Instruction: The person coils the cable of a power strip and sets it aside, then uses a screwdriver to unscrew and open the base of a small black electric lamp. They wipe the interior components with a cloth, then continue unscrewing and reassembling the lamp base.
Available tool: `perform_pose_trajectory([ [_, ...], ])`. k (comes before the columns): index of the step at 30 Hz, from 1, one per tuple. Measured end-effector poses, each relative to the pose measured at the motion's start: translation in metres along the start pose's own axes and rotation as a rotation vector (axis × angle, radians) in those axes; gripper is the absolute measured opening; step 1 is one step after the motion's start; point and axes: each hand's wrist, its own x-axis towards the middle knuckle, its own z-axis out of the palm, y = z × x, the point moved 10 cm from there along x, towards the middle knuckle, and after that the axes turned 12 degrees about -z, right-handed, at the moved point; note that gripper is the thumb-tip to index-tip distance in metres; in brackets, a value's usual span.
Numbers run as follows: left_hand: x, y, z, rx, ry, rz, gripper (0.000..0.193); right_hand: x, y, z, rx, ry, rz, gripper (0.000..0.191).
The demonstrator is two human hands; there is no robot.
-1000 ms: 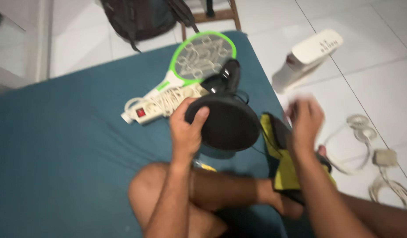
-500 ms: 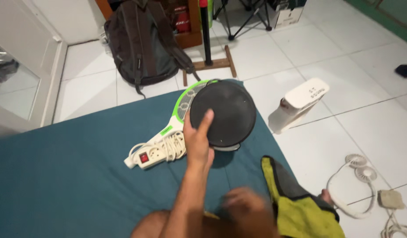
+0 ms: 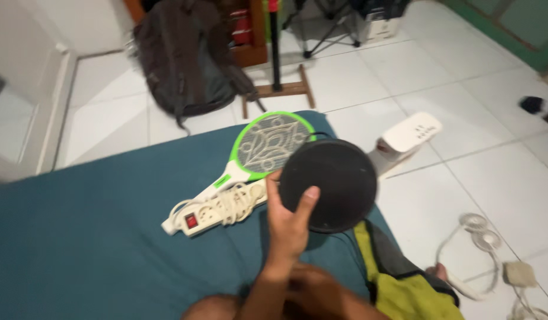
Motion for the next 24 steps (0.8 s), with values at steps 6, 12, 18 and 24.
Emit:
perform_pose_trajectory([
  [6,-0.006,-0.006,0.006,-0.106,-0.044,0.003,0.048,-0.148,0.038,-0.146,0.467,0.746,0.043,0.023],
  [12,-0.021,-0.009,0.047,0.044,-0.134,-0.006,0.055,-0.214,-0.132,-0.18,-0.223,1.167,-0.545,0.025],
  [18,-0.037,-0.02,0.069,0.014,-0.167,-0.035,0.053,-0.164,-0.19,-0.17,-0.394,1.022,-0.672,0.03],
  [24,-0.035,-0.013,0.066,0.048,-0.131,0.005,0.051,-0.154,-0.197,-0.159,-0.508,0.898,-0.716,0.028],
])
